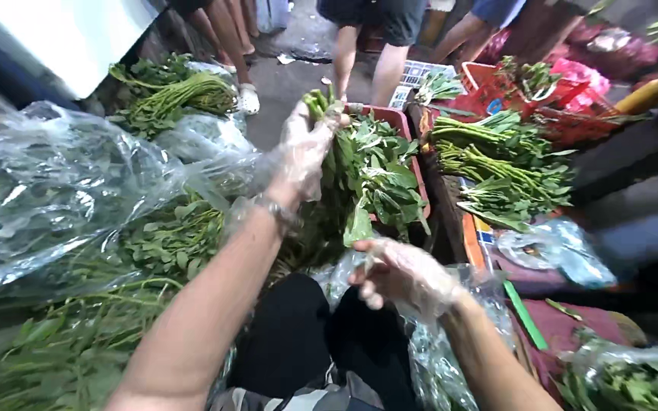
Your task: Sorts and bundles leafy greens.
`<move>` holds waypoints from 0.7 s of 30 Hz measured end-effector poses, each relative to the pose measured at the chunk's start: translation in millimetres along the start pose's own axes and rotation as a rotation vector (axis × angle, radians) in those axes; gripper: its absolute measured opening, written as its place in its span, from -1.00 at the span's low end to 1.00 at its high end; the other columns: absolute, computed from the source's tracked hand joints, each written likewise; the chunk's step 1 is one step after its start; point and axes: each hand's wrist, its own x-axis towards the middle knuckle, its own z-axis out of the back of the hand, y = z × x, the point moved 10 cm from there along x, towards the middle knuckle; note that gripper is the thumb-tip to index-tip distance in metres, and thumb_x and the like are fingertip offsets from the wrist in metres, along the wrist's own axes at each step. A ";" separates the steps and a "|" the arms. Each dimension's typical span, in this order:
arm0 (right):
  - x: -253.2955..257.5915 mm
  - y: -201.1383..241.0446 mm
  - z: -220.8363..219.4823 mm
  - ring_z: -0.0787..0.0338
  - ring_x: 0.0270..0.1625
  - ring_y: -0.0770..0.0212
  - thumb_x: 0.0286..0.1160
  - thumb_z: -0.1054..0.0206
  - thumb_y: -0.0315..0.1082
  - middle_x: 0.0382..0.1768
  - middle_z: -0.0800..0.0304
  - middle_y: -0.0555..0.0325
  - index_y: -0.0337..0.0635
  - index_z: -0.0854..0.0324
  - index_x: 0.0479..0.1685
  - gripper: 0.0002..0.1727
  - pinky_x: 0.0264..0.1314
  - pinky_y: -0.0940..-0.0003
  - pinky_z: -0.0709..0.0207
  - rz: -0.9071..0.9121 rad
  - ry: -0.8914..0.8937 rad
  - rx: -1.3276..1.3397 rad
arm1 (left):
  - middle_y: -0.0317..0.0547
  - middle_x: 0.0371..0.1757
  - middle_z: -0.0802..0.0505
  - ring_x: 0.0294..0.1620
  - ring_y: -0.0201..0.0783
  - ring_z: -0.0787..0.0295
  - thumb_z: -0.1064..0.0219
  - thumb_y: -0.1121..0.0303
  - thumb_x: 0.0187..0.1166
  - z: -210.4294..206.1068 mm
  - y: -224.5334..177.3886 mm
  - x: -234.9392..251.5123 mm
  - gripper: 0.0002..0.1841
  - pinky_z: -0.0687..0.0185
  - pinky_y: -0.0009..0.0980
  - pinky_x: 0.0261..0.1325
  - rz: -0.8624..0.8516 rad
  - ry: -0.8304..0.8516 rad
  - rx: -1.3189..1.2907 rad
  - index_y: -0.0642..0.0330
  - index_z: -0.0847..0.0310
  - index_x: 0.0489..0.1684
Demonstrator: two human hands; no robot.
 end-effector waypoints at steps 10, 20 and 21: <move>20.4 0.9 90.6 -0.88 -0.24 0.34 0.89 0.22 -0.13 -0.29 -0.87 0.19 -0.05 -0.61 0.00 -0.56 -0.20 0.35 -0.80 0.356 -0.432 0.735 | -0.08 0.39 -0.75 0.61 0.11 -0.49 -0.53 -0.08 0.37 -89.7 18.3 -173.3 -0.50 -0.19 0.29 0.66 -0.799 0.362 0.562 -0.28 -0.64 0.31; -26.1 22.4 130.1 -0.64 0.48 0.05 0.62 -0.36 -0.33 0.52 -0.53 -0.34 -0.41 -0.07 0.79 -0.20 0.57 0.13 -0.49 0.180 -0.703 -0.140 | 0.21 0.59 -0.49 0.46 -0.14 -0.54 0.22 0.06 0.88 -109.6 100.4 -99.9 -0.36 -0.54 -0.15 0.42 0.427 0.408 0.254 0.28 0.08 0.83; -20.7 25.7 120.9 -0.59 0.55 0.01 0.51 -0.45 -0.39 0.56 -0.48 -0.37 -0.44 -0.04 0.79 -0.12 0.63 0.14 -0.44 0.216 -0.650 -0.202 | 0.39 0.55 -0.52 0.51 0.01 -0.50 0.24 0.08 0.90 -115.9 97.8 -97.2 -0.36 -0.40 -0.05 0.53 0.378 0.391 0.367 0.49 -0.15 0.69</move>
